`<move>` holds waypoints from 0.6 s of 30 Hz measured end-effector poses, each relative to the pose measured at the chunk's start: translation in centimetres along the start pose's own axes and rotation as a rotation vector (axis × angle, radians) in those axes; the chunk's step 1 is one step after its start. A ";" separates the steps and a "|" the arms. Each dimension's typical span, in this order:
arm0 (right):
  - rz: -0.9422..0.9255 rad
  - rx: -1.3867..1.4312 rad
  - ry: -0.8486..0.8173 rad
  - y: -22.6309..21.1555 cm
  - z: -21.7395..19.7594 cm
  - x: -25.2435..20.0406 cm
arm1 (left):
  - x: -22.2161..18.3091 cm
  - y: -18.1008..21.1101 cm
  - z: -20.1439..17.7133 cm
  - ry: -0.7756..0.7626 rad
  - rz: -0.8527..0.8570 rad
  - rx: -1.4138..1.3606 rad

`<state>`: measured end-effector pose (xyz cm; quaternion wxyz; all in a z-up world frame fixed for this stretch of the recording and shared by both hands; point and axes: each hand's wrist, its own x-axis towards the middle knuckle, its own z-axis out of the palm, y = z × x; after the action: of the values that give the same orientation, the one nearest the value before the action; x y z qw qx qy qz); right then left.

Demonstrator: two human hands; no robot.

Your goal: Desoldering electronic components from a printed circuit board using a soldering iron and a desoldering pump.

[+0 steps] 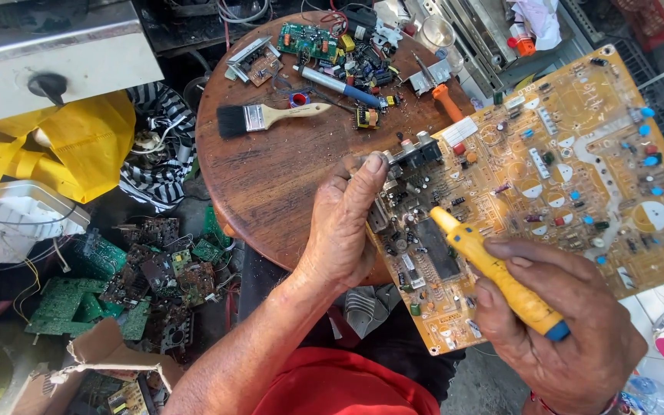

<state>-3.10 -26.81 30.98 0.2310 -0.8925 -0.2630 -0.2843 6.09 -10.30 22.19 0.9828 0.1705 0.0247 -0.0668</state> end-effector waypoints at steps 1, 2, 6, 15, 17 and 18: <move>-0.036 -0.002 0.021 0.3 -0.1 -0.2 | 0.0 -0.1 -0.1 0.016 -0.032 -0.018; -0.037 -0.003 0.022 0.6 -0.3 -0.3 | 0.0 0.0 -0.1 0.015 -0.032 -0.018; -0.025 -0.068 -0.012 0.7 -1.3 0.1 | 0.5 -0.6 0.0 0.059 -0.097 -0.084; 0.032 -0.224 -0.150 0.6 -5.9 -0.6 | 1.8 -3.6 1.4 0.103 -0.283 -0.220; 0.085 -0.281 -0.122 -0.1 -6.1 -0.7 | 2.0 -4.0 1.7 0.071 -0.331 -0.223; 0.150 -0.314 -0.137 -0.4 -6.3 -0.9 | 2.0 -4.4 1.7 0.031 -0.345 -0.217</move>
<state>-6.37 -30.39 35.16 0.0910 -0.9519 -0.1634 -0.2426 7.54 -15.23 22.18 0.9688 0.0581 0.0759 -0.2285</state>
